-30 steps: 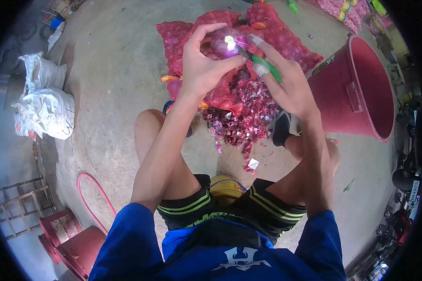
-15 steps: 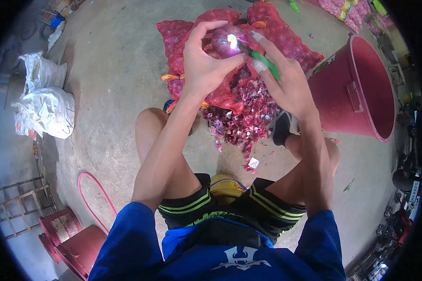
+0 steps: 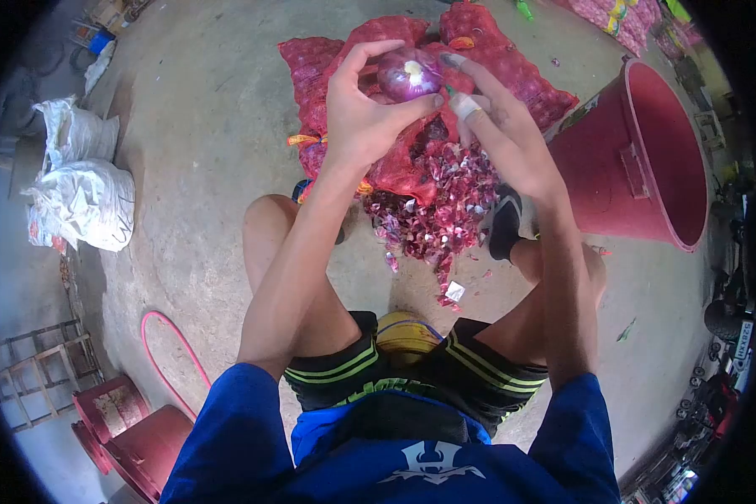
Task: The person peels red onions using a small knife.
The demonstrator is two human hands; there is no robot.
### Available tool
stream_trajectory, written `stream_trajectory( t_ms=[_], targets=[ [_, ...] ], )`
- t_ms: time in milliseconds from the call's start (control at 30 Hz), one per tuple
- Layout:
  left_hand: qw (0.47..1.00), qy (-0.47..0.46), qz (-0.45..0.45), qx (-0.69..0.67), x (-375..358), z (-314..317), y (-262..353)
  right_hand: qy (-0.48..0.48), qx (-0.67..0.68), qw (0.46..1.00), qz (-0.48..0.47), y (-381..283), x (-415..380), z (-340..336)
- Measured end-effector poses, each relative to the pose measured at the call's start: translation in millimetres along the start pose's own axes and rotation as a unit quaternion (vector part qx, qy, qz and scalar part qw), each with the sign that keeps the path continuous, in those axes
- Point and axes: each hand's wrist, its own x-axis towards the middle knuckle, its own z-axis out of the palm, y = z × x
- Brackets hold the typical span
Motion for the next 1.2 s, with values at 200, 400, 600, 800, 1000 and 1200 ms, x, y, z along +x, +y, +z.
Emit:
stream_trajectory(
  t_ms=[200, 400, 600, 800, 1000, 1200],
  targets=[
    [0.999, -0.048, -0.003, 0.006, -4.9, -0.8, 14.7, 0.031, -0.168, 0.972, -0.162, 16.8, 7.1, -0.4],
    [0.985, -0.106, -0.012, -0.135, -3.5, -1.1, 14.3, 0.08, 0.086, 0.99, 0.082, 39.9, 19.1, -16.0],
    [0.988, -0.072, -0.025, -0.133, -2.6, -1.6, 15.7, 0.049, 0.023, 0.998, 0.035, 13.5, 9.5, -12.5],
    [0.998, -0.047, -0.002, -0.049, 0.2, -9.4, 12.0, 0.024, -0.164, 0.974, -0.155, 2.1, 0.9, -1.5],
    [0.996, -0.065, -0.01, -0.064, 1.1, -11.7, 6.1, 0.031, -0.242, 0.952, -0.184, 4.7, 4.9, -2.3],
    [0.982, -0.068, -0.061, -0.165, -3.5, -8.7, 18.2, 0.091, -0.033, 0.995, -0.038, 27.4, 17.1, -9.1]
  ],
)
